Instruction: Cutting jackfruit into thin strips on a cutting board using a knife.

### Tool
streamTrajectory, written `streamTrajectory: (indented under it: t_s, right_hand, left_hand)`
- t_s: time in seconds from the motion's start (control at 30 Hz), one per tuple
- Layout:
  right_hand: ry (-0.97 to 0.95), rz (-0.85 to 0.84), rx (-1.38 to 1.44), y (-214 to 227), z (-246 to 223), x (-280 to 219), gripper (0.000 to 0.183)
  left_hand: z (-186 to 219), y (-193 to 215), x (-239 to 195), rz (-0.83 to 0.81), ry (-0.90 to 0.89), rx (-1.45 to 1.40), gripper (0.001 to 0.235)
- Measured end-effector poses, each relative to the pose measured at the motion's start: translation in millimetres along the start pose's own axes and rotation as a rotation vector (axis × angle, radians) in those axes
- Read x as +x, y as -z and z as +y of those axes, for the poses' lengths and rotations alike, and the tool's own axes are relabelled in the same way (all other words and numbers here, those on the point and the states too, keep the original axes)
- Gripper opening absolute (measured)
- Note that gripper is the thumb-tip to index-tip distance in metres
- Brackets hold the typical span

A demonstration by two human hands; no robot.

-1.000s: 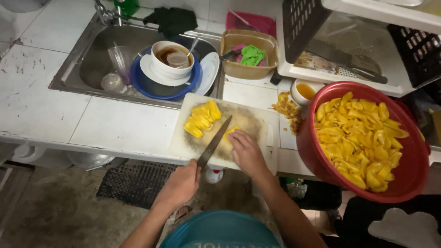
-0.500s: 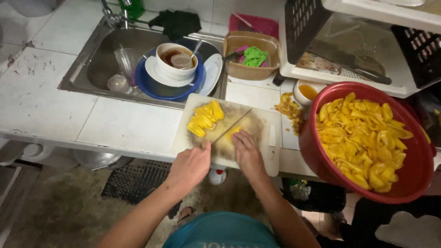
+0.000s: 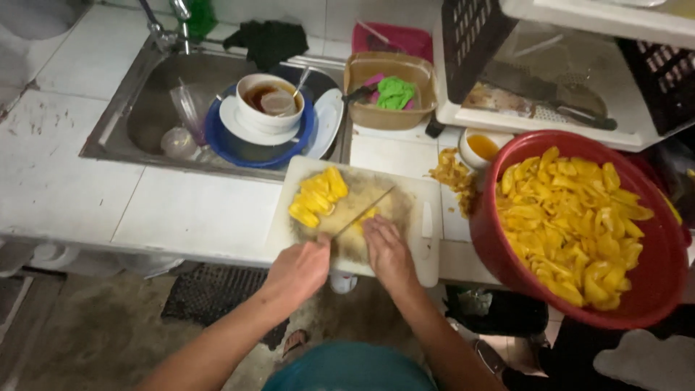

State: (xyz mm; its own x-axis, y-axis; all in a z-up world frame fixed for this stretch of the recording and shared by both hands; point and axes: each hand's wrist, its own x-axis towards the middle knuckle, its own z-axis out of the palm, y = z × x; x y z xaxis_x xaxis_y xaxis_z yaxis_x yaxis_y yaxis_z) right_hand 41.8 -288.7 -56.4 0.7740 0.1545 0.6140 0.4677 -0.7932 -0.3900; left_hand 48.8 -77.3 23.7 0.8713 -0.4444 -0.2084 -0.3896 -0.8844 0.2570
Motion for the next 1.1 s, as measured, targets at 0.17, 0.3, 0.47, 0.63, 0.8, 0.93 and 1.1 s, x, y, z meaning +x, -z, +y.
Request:
streamTrajectory:
  t_s: [0.17,0.3,0.47,0.63,0.8,0.93,1.1]
  right_hand:
    - [-0.016,-0.006,0.038,6,-5,10,0.021]
    - [-0.043,-0.032,0.021,3,0,1,0.021]
    - [-0.062,0.016,0.048,0,2,1,0.018]
    - [-0.053,0.018,0.059,5,-4,2,0.017]
    - [-0.066,0.016,0.071,5,-2,7,0.014]
    - [-0.049,0.018,0.080,5,-3,4,0.014]
    - [-0.063,0.028,0.077,8,-5,6,0.012]
  left_hand:
    - [3,-20,37,0.152,-0.060,-0.156,0.026]
    - [-3,-45,83,0.215,-0.128,-0.191,0.027]
    - [8,-13,46,0.218,-0.132,-0.131,0.019]
    - [17,-2,22,0.157,-0.149,-0.079,0.042]
    - [8,-32,44,0.224,-0.121,-0.173,0.026]
    - [10,-35,75,0.265,-0.160,-0.218,0.021]
    - [20,-7,56,0.302,-0.132,-0.194,0.018]
